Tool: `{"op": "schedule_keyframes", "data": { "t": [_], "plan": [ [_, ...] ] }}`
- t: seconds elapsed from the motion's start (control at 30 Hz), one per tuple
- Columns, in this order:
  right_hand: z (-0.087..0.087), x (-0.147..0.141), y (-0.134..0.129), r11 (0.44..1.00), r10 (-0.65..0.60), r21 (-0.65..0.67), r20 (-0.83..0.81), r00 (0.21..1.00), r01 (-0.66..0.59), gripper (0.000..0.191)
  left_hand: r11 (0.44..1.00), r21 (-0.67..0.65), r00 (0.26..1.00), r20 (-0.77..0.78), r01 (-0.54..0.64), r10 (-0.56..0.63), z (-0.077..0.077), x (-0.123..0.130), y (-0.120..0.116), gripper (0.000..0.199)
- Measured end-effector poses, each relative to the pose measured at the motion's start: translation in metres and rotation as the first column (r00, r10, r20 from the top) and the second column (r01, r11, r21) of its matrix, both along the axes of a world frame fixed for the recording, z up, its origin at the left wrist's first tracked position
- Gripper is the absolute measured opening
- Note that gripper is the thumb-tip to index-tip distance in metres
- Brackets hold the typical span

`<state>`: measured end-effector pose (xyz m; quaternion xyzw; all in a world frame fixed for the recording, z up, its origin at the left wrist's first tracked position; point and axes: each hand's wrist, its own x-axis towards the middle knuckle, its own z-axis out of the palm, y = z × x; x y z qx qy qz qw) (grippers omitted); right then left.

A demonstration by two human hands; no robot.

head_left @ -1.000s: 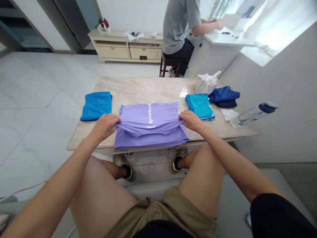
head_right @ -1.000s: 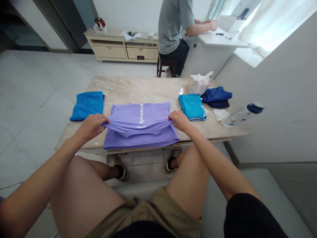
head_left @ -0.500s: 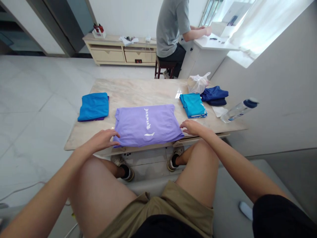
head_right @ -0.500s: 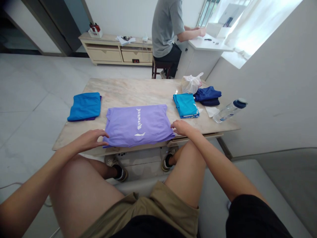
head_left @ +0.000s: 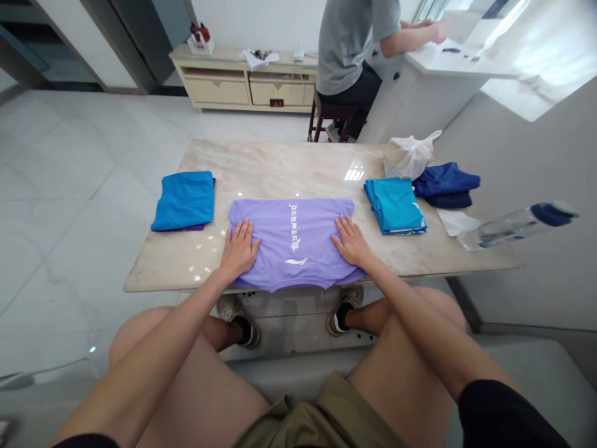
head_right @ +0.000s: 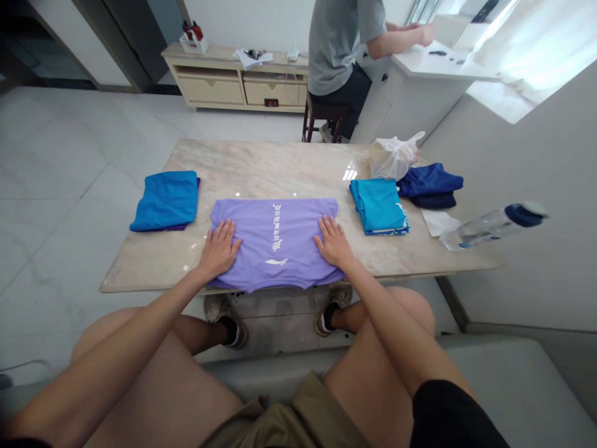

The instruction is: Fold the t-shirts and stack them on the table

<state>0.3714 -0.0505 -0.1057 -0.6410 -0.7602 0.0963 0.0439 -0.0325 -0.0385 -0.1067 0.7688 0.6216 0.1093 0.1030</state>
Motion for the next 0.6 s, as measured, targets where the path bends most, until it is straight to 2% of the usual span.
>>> {"op": "schedule_keyframes", "data": {
  "t": [0.23,0.37,0.47,0.53,0.6],
  "plan": [
    [-0.004,0.007,0.036,1.000,-0.009,0.014,0.004,1.000,0.009,0.073,0.998,0.013,0.998,0.000,0.061,-0.061,-0.001,-0.004,0.057,0.073],
    [0.000,0.004,0.046,0.999,-0.034,0.002,0.017,0.999,0.034,0.072,0.998,-0.008,0.997,-0.036,0.064,-0.065,0.005,0.000,0.068,0.071],
    [0.016,0.001,0.051,0.999,-0.022,-0.028,0.045,0.999,0.023,0.070,0.999,-0.003,0.992,-0.112,0.054,-0.054,0.027,0.008,0.064,0.066],
    [0.035,0.001,0.053,1.000,-0.009,-0.014,0.056,0.998,0.010,0.062,0.993,0.086,0.986,-0.148,0.085,-0.071,0.048,0.018,0.057,0.059],
    [0.060,0.004,0.055,0.999,-0.042,0.005,0.055,0.998,0.041,0.053,0.971,0.171,0.980,-0.142,0.164,-0.141,0.069,0.033,0.049,0.045]
  ]
}}
